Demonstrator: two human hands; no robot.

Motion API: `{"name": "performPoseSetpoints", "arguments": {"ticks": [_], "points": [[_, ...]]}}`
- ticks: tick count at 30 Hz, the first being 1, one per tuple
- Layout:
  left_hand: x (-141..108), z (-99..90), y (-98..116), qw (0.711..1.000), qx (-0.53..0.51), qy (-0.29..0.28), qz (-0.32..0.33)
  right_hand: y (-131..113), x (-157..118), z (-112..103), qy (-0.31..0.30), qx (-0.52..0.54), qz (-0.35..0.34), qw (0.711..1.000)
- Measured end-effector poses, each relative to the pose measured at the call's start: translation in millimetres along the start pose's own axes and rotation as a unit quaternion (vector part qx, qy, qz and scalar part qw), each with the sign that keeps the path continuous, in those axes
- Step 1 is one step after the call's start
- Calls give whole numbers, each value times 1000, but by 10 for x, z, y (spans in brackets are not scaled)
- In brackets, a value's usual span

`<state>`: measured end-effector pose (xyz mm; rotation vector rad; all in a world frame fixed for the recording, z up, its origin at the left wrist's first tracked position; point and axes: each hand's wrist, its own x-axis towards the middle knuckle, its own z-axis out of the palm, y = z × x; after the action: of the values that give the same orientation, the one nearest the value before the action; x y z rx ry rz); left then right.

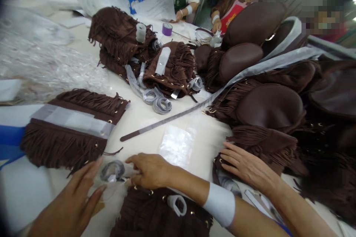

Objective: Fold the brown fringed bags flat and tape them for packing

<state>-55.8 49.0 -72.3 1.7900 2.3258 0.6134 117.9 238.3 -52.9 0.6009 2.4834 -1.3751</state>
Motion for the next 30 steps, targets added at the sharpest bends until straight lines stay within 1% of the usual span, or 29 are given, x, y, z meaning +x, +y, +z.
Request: {"name": "performPoseSetpoints", "arguments": {"ticks": [3, 4, 5, 7, 9, 10, 11, 12, 13, 15, 17, 18, 19, 20, 22, 24, 25, 27, 30], "points": [[224, 109, 105, 992, 71, -106, -5, -35, 177, 20, -32, -29, -5, 999], [269, 124, 112, 986, 103, -131, -5, -34, 226, 25, -43, -46, -7, 998], [308, 126, 112, 981, 133, -143, 4, -29, 262, 27, -47, -65, -7, 997], [383, 102, 114, 976, 162, -130, 65, -15, 289, 17, -44, -99, 3, 994], [454, 55, 144, 970, 172, -110, 136, -13, 245, -24, -38, -114, 15, 993], [482, 29, 167, 967, 176, -102, 156, -18, 193, -61, -35, -116, 23, 992], [499, 5, 190, 965, 181, -93, 164, -27, 119, -111, -25, -114, 32, 993], [503, -17, 208, 966, 188, -83, 158, -38, 23, -171, -2, -110, 44, 993], [494, -37, 220, 967, 195, -72, 145, -52, -96, -236, 34, -106, 56, 992], [437, -66, 223, 972, 185, -46, 137, -83, -400, -359, 140, -91, 79, 983], [350, -72, 228, 978, 138, -13, 159, -117, -763, -422, 246, -69, 99, 962], [307, -61, 247, 978, 104, -1, 178, -132, -951, -417, 281, -62, 111, 951], [267, -39, 283, 978, 68, 6, 197, -144, -1134, -382, 297, -60, 128, 944], [232, -7, 338, 977, 34, 2, 212, -152, -1304, -318, 295, -63, 151, 941], [168, 85, 495, 973, -12, -30, 228, -152, -1584, -106, 249, -70, 201, 945], [87, 193, 671, 968, -25, -58, 241, -130, -1766, 183, 203, -70, 238, 947], [33, 244, 747, 967, -22, -60, 247, -112, -1821, 340, 189, -68, 248, 948], [-102, 321, 846, 963, -8, -45, 266, -66, -1876, 646, 186, -73, 252, 947], [-297, 361, 860, 948, 19, -15, 318, 3, -1885, 1000, 230, -95, 239, 938]]}}
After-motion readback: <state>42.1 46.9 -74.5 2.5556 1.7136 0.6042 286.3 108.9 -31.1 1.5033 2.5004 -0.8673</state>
